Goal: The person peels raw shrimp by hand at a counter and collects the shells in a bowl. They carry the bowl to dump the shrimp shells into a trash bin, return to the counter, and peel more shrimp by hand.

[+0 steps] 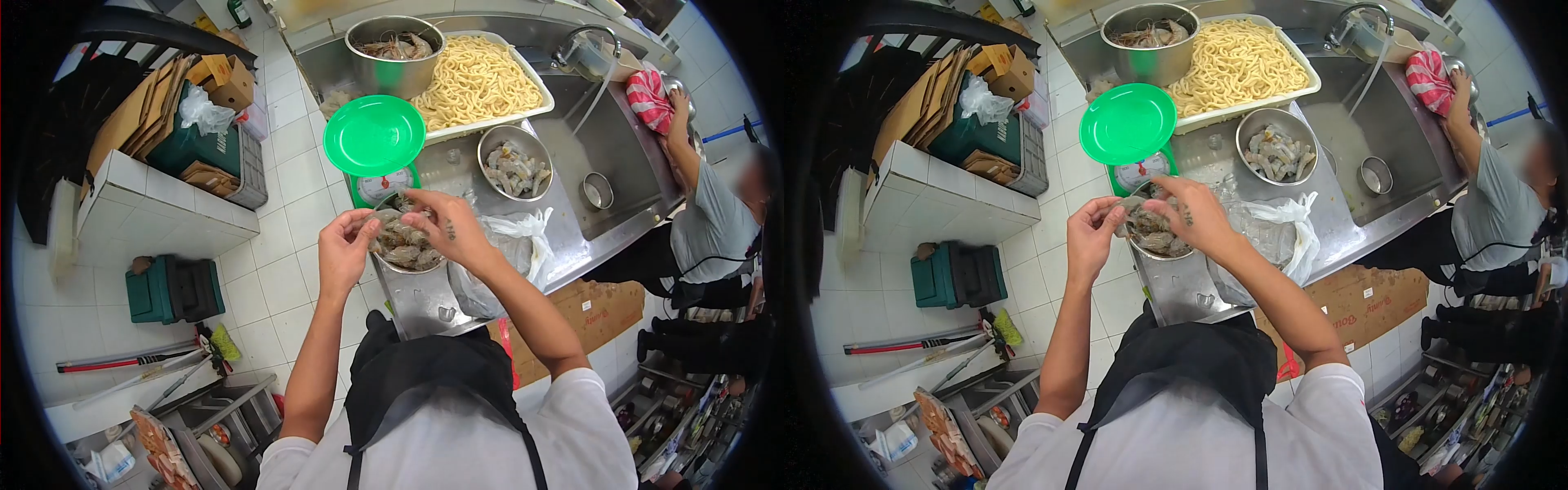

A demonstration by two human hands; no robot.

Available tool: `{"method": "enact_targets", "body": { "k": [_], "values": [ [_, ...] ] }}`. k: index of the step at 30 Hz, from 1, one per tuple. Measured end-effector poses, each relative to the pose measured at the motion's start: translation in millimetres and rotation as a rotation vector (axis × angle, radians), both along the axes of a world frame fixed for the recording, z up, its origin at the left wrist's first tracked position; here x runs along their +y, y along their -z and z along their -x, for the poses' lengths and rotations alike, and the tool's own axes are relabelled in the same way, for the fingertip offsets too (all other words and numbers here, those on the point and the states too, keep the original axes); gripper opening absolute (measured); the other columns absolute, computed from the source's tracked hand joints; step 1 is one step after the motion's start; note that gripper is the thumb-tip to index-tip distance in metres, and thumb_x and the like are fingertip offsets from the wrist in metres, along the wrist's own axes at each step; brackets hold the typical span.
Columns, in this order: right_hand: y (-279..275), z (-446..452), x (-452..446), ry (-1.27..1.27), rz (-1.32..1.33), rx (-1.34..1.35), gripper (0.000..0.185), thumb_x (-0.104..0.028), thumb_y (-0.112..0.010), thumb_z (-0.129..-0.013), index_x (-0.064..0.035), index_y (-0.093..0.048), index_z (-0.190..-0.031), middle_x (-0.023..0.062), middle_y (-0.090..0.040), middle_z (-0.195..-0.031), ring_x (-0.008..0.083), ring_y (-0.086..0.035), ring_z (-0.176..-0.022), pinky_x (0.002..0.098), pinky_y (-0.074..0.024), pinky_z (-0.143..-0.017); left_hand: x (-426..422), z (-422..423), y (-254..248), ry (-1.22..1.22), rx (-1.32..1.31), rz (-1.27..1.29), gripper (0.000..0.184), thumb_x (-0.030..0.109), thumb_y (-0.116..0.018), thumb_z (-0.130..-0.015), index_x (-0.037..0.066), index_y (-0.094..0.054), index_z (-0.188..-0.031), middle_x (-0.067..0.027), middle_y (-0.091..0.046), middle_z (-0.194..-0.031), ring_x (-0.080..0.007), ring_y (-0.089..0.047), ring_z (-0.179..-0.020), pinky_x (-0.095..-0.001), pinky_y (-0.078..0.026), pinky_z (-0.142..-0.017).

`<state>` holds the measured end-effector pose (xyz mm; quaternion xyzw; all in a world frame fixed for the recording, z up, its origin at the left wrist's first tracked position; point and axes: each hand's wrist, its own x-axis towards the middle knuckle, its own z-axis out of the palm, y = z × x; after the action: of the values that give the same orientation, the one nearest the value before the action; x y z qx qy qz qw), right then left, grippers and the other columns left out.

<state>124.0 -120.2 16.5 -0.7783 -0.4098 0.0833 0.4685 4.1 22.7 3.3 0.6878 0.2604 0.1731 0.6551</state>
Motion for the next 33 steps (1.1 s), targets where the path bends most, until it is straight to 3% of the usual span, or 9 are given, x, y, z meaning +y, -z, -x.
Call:
{"method": "enact_targets", "body": {
  "k": [1,4,11,16,20,23,28,32,33],
  "values": [
    [-4.0,0.2,0.8,-0.058,0.008,0.163,0.015,-0.014,-0.064,-0.082,0.0010,-0.065,-0.085,0.0198,-0.063,-0.075,0.0355,-0.061,-0.072,0.0408,-0.0470,-0.063,-1.9,-1.4,-1.7,0.051,0.045,-0.014,0.024,0.010,-0.066,-0.085,-0.004,-0.062,-0.104,-0.0083,-0.067,-0.086,-0.0101,-0.061,-0.078,-0.0240,-0.049,-0.071],
    [7.7,-5.4,2.4,-0.193,-0.047,0.011,0.015,-0.013,-0.061,-0.085,0.0015,-0.064,-0.089,0.0147,-0.062,-0.068,0.0278,-0.058,-0.061,0.0355,-0.0448,-0.057,-7.0,-6.1,-0.8,0.073,-0.001,-0.050,0.023,0.012,-0.066,-0.085,-0.003,-0.062,-0.103,-0.0076,-0.067,-0.085,-0.0098,-0.061,-0.076,-0.0250,-0.049,-0.069],
    [3.0,-9.2,-5.8,-0.255,-0.024,0.101,0.012,-0.009,-0.059,-0.085,0.0031,-0.060,-0.082,0.0161,-0.060,-0.068,0.0307,-0.057,-0.062,0.0374,-0.0433,-0.057,0.4,0.9,8.7,0.196,0.025,-0.091,0.027,0.016,-0.063,-0.088,-0.005,-0.062,-0.105,-0.0079,-0.067,-0.082,-0.0108,-0.060,-0.074,-0.0266,-0.049,-0.068],
    [17.4,-20.9,-11.9,-0.376,-0.030,-0.227,0.003,-0.002,-0.059,-0.080,0.0011,-0.058,-0.080,0.0155,-0.056,-0.071,0.0334,-0.054,-0.070,0.0401,-0.0438,-0.063,-2.9,1.9,-1.0,0.208,0.096,-0.265,0.026,0.013,-0.063,-0.087,-0.006,-0.064,-0.104,-0.0101,-0.068,-0.078,-0.0120,-0.061,-0.074,-0.0264,-0.048,-0.069],
    [5.4,-27.5,-21.5,-0.408,0.031,-0.287,0.002,0.000,-0.059,-0.078,0.0011,-0.057,-0.080,0.0151,-0.055,-0.072,0.0330,-0.054,-0.072,0.0408,-0.0441,-0.065,-5.8,1.5,1.1,0.229,0.096,-0.309,0.026,0.015,-0.060,-0.089,-0.007,-0.064,-0.104,-0.0068,-0.066,-0.079,-0.0094,-0.059,-0.073,-0.0248,-0.048,-0.068],
    [2.1,-37.8,-32.1,-0.390,0.031,-0.304,0.004,0.001,-0.059,-0.079,0.0011,-0.058,-0.082,0.0151,-0.057,-0.073,0.0333,-0.054,-0.073,0.0398,-0.0447,-0.066,-0.7,2.8,1.3,0.184,0.104,-0.265,0.024,0.011,-0.062,-0.087,-0.006,-0.065,-0.104,-0.0111,-0.069,-0.080,-0.0128,-0.062,-0.073,-0.0275,-0.049,-0.070],
    [-19.6,-43.3,-56.0,-0.071,-0.009,-0.160,0.007,-0.002,-0.058,-0.080,0.0001,-0.062,-0.085,0.0182,-0.060,-0.076,0.0348,-0.056,-0.073,0.0402,-0.0452,-0.066,16.5,12.1,1.3,0.123,0.120,-0.197,0.025,0.016,-0.060,-0.089,-0.006,-0.064,-0.100,-0.0091,-0.068,-0.081,-0.0112,-0.059,-0.072,-0.0269,-0.048,-0.067],
    [-29.0,-51.0,-75.9,0.185,-0.066,-0.067,0.011,-0.009,-0.061,-0.085,-0.0001,-0.065,-0.090,0.0120,-0.062,-0.074,0.0231,-0.057,-0.068,0.0319,-0.0444,-0.062,6.9,6.3,6.8,0.100,0.091,-0.166,0.024,0.017,-0.060,-0.089,-0.004,-0.064,-0.100,-0.0093,-0.067,-0.084,-0.0121,-0.058,-0.075,-0.0272,-0.047,-0.068],
    [-25.1,-57.0,-80.6,0.227,-0.134,-0.076,0.014,-0.012,-0.061,-0.086,0.0000,-0.066,-0.093,0.0087,-0.062,-0.073,0.0161,-0.054,-0.064,0.0276,-0.0428,-0.059,4.0,3.5,7.2,0.072,0.097,-0.293,0.023,0.017,-0.061,-0.088,-0.003,-0.064,-0.100,-0.0093,-0.065,-0.085,-0.0135,-0.058,-0.076,-0.0281,-0.046,-0.069]
  ]
}}
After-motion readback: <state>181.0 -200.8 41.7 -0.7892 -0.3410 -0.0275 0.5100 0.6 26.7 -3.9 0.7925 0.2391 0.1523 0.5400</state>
